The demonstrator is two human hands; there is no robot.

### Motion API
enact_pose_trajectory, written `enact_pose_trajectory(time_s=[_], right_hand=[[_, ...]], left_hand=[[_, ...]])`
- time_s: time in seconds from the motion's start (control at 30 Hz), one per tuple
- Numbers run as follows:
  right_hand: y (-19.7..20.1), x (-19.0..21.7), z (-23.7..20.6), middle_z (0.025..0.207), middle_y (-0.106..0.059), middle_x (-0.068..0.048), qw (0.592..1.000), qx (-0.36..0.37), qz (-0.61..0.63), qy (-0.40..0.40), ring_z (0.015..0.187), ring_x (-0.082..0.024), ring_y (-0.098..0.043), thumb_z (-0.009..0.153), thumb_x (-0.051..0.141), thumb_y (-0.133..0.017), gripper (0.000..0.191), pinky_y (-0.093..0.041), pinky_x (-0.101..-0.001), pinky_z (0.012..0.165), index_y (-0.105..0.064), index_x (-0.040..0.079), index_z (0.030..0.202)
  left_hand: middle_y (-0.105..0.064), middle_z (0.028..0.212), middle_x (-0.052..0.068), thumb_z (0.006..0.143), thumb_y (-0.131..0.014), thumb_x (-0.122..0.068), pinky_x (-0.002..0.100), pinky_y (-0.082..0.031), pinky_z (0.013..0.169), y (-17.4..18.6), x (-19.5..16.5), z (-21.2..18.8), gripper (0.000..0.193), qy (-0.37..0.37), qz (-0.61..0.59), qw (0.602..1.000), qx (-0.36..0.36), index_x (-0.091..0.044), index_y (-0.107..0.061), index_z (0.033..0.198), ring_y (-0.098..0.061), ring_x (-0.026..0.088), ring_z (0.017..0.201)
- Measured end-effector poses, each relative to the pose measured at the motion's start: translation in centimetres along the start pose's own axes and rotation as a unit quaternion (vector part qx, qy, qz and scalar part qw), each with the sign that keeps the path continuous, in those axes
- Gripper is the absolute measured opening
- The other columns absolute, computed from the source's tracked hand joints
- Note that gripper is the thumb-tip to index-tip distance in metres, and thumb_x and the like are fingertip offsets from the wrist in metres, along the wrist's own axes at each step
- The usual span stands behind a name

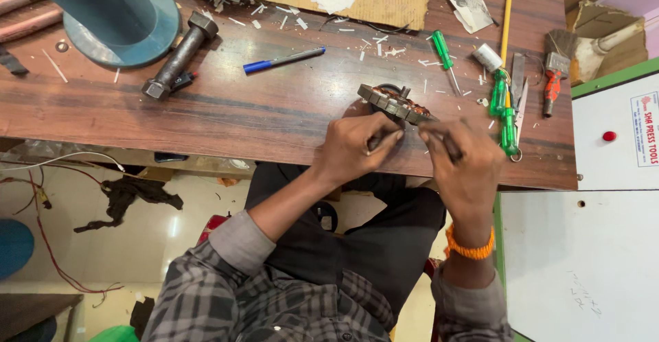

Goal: The person sits at a workbench and works on an electric motor armature, holding the rotor and pressing and fitting copper commutator segments into place around it by hand, turning the armature to reach different sides and repositioning parts as they work.

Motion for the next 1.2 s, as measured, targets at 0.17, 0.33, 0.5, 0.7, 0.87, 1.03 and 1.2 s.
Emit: enact_pose_trajectory(time_s=[0.17,0.33,0.5,0.7,0.87,1.03,1.2], right_hand=[[-2.1,-1.8,3.3,0.064,-0.059,-0.005,0.999,0.011,0.013,-0.052,0.052,-0.012,-0.046,0.092,0.01,-0.083,0.009,-0.033,-0.0316,0.049,-0.08,0.008,0.1],[-4.1,-5.9,4.9,0.06,-0.049,0.003,0.987,0.031,0.06,-0.147,0.054,-0.004,-0.04,0.091,0.012,-0.08,0.009,-0.031,-0.0284,0.048,-0.08,0.009,0.099],[-4.6,-9.3,3.4,0.065,-0.043,0.009,0.971,0.046,0.161,-0.173,0.06,-0.002,-0.034,0.094,0.011,-0.08,0.011,-0.025,-0.0256,0.052,-0.077,0.002,0.099],[-2.3,-9.7,1.4,0.071,-0.053,0.01,0.906,0.038,0.339,-0.252,0.061,0.0,-0.038,0.094,0.007,-0.076,0.01,-0.024,-0.0216,0.053,-0.072,-0.002,0.098],[-0.2,-6.6,0.0,0.072,-0.054,0.009,0.927,0.035,0.304,-0.218,0.063,0.0,-0.039,0.094,0.005,-0.075,0.008,-0.026,-0.021,0.056,-0.074,-0.001,0.099],[-1.3,-3.4,-2.1,0.065,-0.048,-0.004,0.98,0.033,0.116,-0.161,0.058,-0.01,-0.038,0.093,0.005,-0.079,0.01,-0.027,-0.0281,0.052,-0.078,0.004,0.102],[-4.5,-1.7,-2.7,0.084,-0.072,-0.013,1.0,-0.002,0.028,0.005,0.068,-0.026,-0.067,0.09,0.002,-0.078,0.01,-0.049,-0.0353,0.062,-0.072,0.004,0.097]], left_hand=[[-0.06,0.062,0.002,0.089,-0.077,-0.009,0.03,-0.043,0.052,-1.1,0.7,-0.5,0.011,0.155,-0.089,0.982,-0.058,-0.004,-0.068,0.085,-0.054,0.011,0.053],[-0.056,0.06,0.002,0.088,-0.078,-0.01,0.031,-0.04,0.051,-2.2,1.0,-0.8,0.013,0.214,-0.08,0.968,-0.105,-0.004,-0.067,0.083,-0.051,0.012,0.051],[-0.065,0.093,0.002,0.093,-0.081,-0.017,0.032,-0.051,0.074,-1.0,-1.0,-0.4,0.02,-0.048,0.151,0.985,-0.067,-0.014,-0.066,0.106,-0.059,0.018,0.087],[-0.068,0.122,-0.002,0.092,-0.074,-0.013,0.038,-0.048,0.106,0.0,0.9,3.1,0.077,-0.21,0.161,0.957,0.122,-0.031,-0.037,0.158,-0.059,0.019,0.106],[-0.069,0.117,-0.004,0.1,-0.073,-0.011,0.037,-0.049,0.101,-0.6,2.9,3.5,0.075,-0.142,0.115,0.967,0.176,-0.03,-0.035,0.162,-0.058,0.02,0.1],[-0.07,0.121,-0.002,0.094,-0.075,-0.016,0.04,-0.047,0.096,-1.0,3.0,3.1,0.075,-0.13,0.088,0.977,0.147,-0.026,-0.035,0.158,-0.058,0.021,0.101],[-0.064,0.132,0.0,0.087,-0.076,-0.015,0.041,-0.047,0.099,0.1,2.3,3.8,0.064,-0.181,0.122,0.958,0.184,-0.025,-0.051,0.145,-0.058,0.024,0.112]])
Point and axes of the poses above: each hand's wrist, its own z-axis towards the middle knuckle, its own y-axis out of the back of the hand, x = y × z, the point moved 3 cm from there along z, towards the middle knuckle
